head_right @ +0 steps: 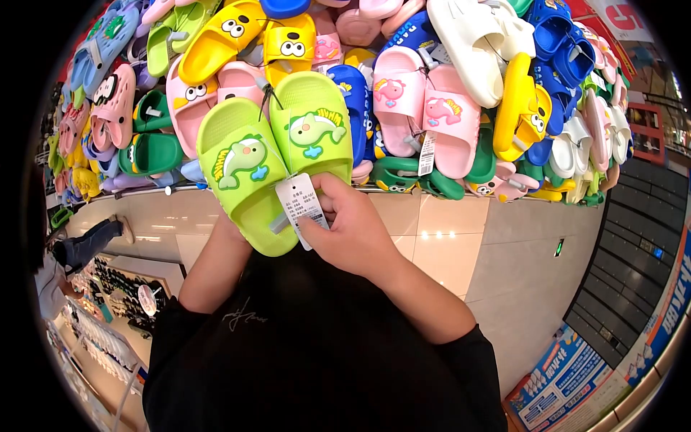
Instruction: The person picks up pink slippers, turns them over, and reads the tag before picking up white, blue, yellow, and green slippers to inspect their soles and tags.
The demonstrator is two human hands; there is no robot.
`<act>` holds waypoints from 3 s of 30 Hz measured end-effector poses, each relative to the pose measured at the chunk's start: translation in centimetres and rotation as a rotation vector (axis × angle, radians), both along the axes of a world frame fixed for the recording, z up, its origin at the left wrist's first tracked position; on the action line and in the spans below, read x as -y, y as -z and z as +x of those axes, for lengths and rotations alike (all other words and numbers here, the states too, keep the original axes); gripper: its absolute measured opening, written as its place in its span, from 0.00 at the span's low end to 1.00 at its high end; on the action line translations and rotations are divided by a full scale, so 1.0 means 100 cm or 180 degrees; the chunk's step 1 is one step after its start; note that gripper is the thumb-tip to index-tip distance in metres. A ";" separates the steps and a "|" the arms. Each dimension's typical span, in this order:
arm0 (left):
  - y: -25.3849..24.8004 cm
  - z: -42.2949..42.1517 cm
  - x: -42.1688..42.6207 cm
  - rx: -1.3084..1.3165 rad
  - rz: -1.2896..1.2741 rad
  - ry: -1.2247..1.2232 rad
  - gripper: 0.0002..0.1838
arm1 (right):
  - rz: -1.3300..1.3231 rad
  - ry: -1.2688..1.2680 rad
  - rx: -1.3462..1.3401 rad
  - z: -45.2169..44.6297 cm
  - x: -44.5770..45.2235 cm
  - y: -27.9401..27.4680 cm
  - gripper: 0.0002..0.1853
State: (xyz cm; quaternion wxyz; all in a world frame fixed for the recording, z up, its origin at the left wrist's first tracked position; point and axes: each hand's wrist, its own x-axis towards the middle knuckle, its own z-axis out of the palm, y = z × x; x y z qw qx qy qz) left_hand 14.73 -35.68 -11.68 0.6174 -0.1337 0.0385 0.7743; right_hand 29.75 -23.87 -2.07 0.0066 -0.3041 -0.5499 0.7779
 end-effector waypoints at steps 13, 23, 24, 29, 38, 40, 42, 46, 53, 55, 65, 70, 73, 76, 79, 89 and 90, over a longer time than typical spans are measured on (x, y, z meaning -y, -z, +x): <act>0.015 -0.017 0.029 -0.0099 -0.0342 0.0091 0.37 | -0.0090 -0.0031 -0.0011 -0.013 0.035 0.017 0.22; -0.002 -0.013 0.042 -0.0403 0.0005 -0.0141 0.37 | 0.0176 -0.0430 -0.0148 -0.009 0.044 0.000 0.27; -0.004 -0.014 0.042 -0.0430 0.0024 -0.0156 0.37 | 0.0197 -0.0443 -0.0174 -0.008 0.045 -0.003 0.27; 0.006 -0.007 0.047 -0.0793 -0.0054 -0.0116 0.37 | 0.0057 -0.0320 -0.0288 -0.002 0.040 0.006 0.12; -0.009 0.017 0.052 -0.0887 0.0006 -0.0512 0.37 | 0.0077 -0.0845 -0.0231 0.002 0.022 0.013 0.14; -0.015 0.026 0.049 -0.0857 0.0085 -0.0698 0.37 | 0.0022 -0.0955 -0.0255 0.005 0.015 0.010 0.16; -0.019 0.035 0.043 -0.0848 0.0172 -0.0882 0.37 | -0.0062 -0.1152 -0.0354 0.012 0.010 0.004 0.22; -0.011 0.054 0.033 -0.0637 0.0095 -0.1190 0.35 | 0.0405 -0.1372 -0.0409 0.021 -0.004 0.005 0.28; 0.000 0.094 0.020 -0.0518 0.0268 -0.1488 0.33 | 0.0786 -0.1699 -0.0310 0.048 -0.028 0.014 0.24; 0.003 0.103 0.016 -0.0506 0.0304 -0.1545 0.34 | 0.0304 -0.1717 -0.0062 0.055 -0.033 0.014 0.23; 0.008 0.118 0.001 -0.0736 0.0273 -0.2082 0.31 | 0.0480 -0.1724 -0.0363 0.077 -0.034 0.022 0.23; 0.012 0.119 0.005 -0.0730 0.0049 -0.2004 0.32 | 0.0239 -0.1658 -0.0127 0.074 -0.033 0.019 0.22; 0.013 0.115 0.012 -0.0710 0.0099 -0.1881 0.32 | 0.0179 -0.1548 -0.0115 0.071 -0.027 0.024 0.22; 0.016 0.106 0.020 -0.0655 0.0109 -0.1802 0.32 | 0.0130 -0.1511 -0.0150 0.060 -0.020 0.029 0.22; 0.022 0.089 0.027 -0.0600 0.0092 -0.1808 0.32 | 0.0202 -0.1510 -0.0085 0.043 -0.010 0.031 0.22; 0.027 -0.011 0.088 -0.0395 -0.0059 -0.1346 0.32 | 0.0410 -0.1488 -0.0158 -0.052 0.048 0.037 0.22; 0.030 -0.022 0.092 -0.0476 0.0020 -0.1240 0.32 | 0.0406 -0.1442 -0.0156 -0.063 0.054 0.037 0.22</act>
